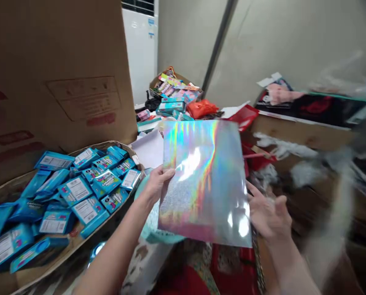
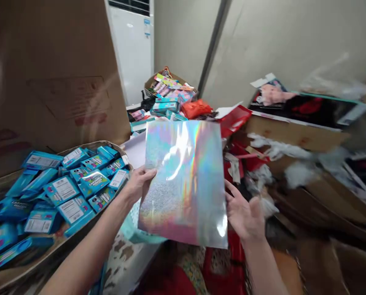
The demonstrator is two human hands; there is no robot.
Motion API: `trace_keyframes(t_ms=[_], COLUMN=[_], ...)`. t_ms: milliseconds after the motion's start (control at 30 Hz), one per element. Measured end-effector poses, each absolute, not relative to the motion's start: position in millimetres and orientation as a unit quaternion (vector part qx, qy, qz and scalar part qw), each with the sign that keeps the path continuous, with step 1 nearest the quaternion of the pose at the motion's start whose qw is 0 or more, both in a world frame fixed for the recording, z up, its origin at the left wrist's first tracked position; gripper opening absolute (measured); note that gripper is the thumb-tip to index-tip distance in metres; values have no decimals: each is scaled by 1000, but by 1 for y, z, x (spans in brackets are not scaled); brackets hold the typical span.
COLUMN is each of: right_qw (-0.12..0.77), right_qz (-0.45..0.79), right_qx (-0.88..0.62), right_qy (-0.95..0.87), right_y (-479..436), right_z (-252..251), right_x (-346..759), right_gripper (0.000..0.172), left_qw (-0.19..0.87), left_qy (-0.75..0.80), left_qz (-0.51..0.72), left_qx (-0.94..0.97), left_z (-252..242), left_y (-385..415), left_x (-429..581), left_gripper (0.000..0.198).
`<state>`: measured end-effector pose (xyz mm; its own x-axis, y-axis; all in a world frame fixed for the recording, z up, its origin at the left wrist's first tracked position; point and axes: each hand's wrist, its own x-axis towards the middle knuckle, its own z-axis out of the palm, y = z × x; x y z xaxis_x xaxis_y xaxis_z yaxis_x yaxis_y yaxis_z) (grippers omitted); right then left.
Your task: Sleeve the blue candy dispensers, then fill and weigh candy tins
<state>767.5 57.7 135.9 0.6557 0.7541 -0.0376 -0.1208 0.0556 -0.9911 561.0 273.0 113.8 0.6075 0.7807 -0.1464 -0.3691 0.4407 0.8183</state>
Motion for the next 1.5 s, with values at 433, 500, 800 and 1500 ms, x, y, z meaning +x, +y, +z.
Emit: trace_keyframes(t_ms=[433, 500, 800, 1500], right_qw=[672, 664, 456, 177], right_qz=[258, 281, 271, 342], right_qx=[-675, -670, -738, -514], right_qy=[-162, -177, -417, -766], right_y=[-50, -62, -131, -85], right_z=[112, 111, 103, -33], right_x=[612, 608, 617, 397], right_gripper=[81, 76, 43, 19], left_qw=[675, 636, 338, 249], left_qy=[374, 392, 470, 666], left_qz=[323, 284, 303, 219], left_qx=[548, 601, 757, 668], left_z=[114, 116, 123, -1], left_y=[100, 85, 4, -115], left_x=[383, 369, 327, 75], left_gripper=[56, 47, 17, 26])
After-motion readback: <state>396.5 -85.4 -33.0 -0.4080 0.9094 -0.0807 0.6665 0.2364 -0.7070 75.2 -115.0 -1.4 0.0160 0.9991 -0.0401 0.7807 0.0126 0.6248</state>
